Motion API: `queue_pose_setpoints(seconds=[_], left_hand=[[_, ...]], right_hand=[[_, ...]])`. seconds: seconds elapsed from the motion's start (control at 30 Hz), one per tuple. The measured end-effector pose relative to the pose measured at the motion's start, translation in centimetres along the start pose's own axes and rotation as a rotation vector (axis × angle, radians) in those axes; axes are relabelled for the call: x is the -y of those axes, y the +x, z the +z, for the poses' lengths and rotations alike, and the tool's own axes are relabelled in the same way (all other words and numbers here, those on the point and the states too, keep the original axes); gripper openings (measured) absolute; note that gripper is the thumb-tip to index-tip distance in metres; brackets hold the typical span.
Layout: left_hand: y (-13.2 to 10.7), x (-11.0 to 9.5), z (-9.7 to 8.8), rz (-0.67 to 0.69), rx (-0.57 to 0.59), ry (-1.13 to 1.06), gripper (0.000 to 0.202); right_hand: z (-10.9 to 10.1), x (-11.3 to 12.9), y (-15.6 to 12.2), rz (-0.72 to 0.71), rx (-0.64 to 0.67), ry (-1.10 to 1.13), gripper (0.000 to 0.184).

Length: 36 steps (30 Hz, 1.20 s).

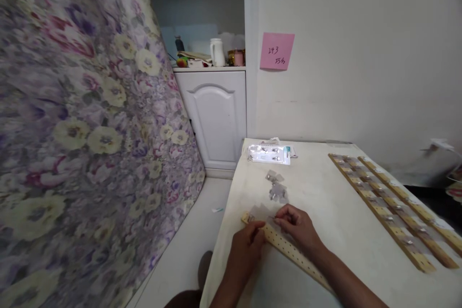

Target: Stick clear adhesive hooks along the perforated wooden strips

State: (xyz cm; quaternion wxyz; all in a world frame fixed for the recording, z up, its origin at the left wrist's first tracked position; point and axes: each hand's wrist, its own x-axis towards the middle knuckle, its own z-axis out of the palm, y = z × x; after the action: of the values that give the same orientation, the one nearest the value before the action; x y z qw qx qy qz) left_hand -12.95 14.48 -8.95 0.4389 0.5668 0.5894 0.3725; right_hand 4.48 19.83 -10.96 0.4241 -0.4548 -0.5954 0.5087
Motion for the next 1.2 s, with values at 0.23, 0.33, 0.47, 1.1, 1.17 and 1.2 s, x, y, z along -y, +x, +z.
queue_pose_setpoints(seconds=[0.23, 0.33, 0.47, 1.1, 1.17, 1.2], left_hand=[[0.3, -0.1, 2.0, 0.014, -0.056, -0.162, 0.034], [0.6, 0.1, 2.1, -0.001, -0.057, -0.171, 0.033], [0.7, 0.2, 1.9, 0.003, -0.086, -0.102, 0.031], [0.0, 0.6, 0.6, 0.001, -0.071, 0.342, 0.029], [-0.1, 0.4, 0.2, -0.002, -0.087, 0.395, 0.029], [-0.1, 0.3, 0.0, -0.005, -0.096, 0.420, 0.028]], right_hand=[[0.2, 1.0, -0.6, -0.053, 0.114, -0.105, 0.018], [0.2, 1.2, -0.8, -0.067, 0.146, -0.128, 0.017], [-0.1, 1.0, -0.7, -0.064, 0.179, -0.110, 0.016], [-0.1, -1.1, 0.5, 0.033, 0.140, 0.019, 0.008], [0.0, -1.3, 0.6, 0.059, 0.111, 0.028, 0.009], [0.1, -1.4, 0.7, 0.080, 0.100, 0.041, 0.009]])
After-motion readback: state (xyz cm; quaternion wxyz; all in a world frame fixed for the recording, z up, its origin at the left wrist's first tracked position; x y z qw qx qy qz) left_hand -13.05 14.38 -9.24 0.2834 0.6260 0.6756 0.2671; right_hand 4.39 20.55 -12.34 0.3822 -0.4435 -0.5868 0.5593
